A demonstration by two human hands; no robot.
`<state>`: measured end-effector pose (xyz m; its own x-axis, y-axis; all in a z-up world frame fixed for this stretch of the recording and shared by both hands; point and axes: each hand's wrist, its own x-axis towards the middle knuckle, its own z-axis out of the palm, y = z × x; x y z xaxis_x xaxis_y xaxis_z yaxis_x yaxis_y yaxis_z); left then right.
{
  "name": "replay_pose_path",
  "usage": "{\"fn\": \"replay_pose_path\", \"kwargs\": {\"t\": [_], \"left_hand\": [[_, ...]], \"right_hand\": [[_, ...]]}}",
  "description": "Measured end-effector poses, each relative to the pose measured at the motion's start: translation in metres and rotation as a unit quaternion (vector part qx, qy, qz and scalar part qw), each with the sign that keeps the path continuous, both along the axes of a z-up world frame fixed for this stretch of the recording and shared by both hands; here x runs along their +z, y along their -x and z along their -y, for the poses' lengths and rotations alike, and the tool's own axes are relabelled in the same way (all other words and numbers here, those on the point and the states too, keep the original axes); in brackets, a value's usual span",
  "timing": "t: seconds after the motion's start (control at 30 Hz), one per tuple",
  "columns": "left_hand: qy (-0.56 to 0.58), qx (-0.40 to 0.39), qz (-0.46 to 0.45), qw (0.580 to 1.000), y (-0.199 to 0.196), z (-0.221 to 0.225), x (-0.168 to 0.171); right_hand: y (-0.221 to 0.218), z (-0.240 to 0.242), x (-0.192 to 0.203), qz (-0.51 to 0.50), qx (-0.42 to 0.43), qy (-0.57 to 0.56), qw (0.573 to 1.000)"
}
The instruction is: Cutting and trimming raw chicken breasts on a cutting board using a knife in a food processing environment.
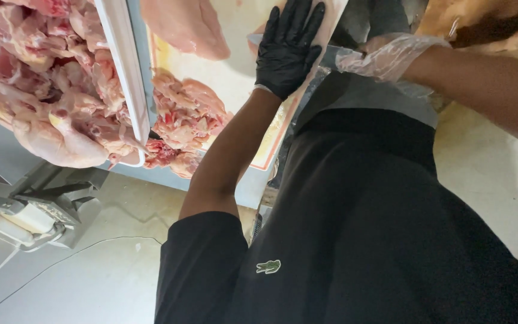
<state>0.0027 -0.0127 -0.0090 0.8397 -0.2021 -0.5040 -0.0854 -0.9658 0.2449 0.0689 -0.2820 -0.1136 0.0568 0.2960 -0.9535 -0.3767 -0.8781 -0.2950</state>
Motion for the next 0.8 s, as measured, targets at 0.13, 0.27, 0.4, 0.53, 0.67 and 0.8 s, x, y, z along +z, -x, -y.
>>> {"fn": "replay_pose_path", "kwargs": {"t": [0.13,0.27,0.4,0.53,0.67,0.8], "left_hand": [[-0.011,-0.021,-0.001,1.0,-0.012,0.001,0.02],[-0.004,-0.018,-0.038,0.999,-0.018,0.002,0.036],[0.026,-0.007,0.001,1.0,-0.016,-0.002,0.033],[0.026,-0.017,0.017,0.999,-0.01,-0.002,0.027],[-0.026,-0.035,-0.051,0.998,-0.011,0.008,0.038],[0.012,-0.044,0.016,0.999,-0.004,0.011,0.026]], "right_hand": [[-0.015,-0.049,0.069,0.08,0.166,0.008,0.983],[-0.027,-0.081,0.126,0.104,0.248,0.018,0.963],[0.03,-0.038,-0.029,0.08,0.102,-0.058,0.99],[0.031,-0.05,0.025,0.077,0.125,-0.05,0.988],[0.09,-0.038,-0.132,0.027,0.037,0.036,0.998],[0.036,-0.047,0.079,0.081,0.105,-0.034,0.991]]}}
